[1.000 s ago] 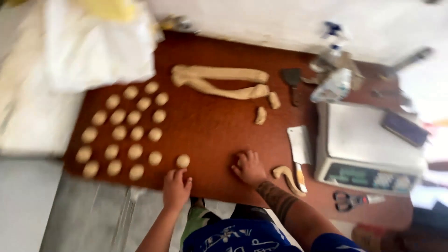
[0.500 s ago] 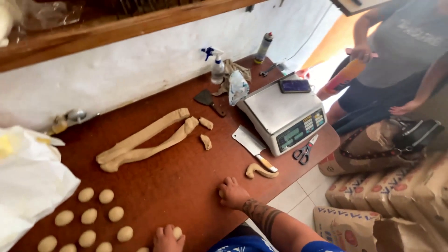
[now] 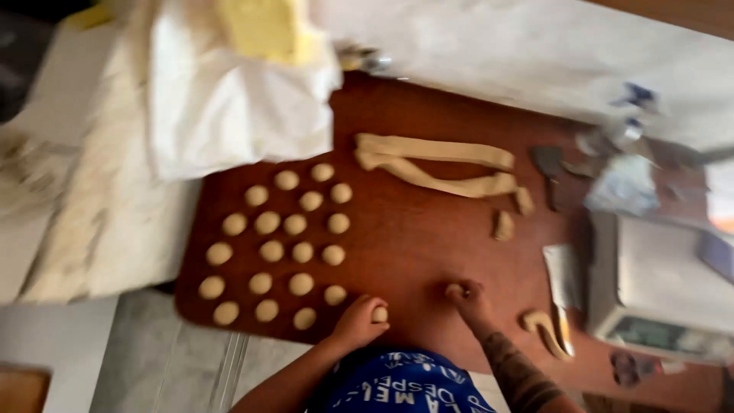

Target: Tearing pieces of dough from a strip and rolling them into small balls on a bakery work table.

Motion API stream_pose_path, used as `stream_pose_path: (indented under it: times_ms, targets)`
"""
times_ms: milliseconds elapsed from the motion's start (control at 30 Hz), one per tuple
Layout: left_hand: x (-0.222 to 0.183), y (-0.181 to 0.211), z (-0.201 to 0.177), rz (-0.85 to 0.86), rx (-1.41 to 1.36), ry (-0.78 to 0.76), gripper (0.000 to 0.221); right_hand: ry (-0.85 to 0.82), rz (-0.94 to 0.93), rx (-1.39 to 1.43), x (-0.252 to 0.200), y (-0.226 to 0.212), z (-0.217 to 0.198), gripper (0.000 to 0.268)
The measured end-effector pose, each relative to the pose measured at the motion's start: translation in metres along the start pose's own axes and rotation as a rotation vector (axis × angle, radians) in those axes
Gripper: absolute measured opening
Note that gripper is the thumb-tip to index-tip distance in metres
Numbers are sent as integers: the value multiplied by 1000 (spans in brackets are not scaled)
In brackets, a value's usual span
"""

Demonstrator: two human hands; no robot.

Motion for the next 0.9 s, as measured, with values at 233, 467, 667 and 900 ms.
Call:
stream_pose_path:
  times_ms: [233, 467, 667, 900]
  targets:
    - [-17, 36, -56, -412, -164, -93, 42, -353, -84, 140, 59, -295, 7, 36]
    - [19, 41, -80, -334, -139, -42, 54, -368, -279, -123, 114, -328, 63, 54]
    - [126, 29, -65, -43, 306, 39, 48, -225, -449, -207, 74, -200, 54, 36]
    - [163, 62, -83, 226, 876, 248, 49, -153, 203, 6, 40, -5, -32, 33]
Point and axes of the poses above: each hand's wrist, its own x-axis towards the middle knuckle, its own z-axis out of the palm, y = z × x, the point moved 4 cm from there along x, towards the middle knuckle, and after that the axes turned 4 degrees about y, right-handed, at the moved point
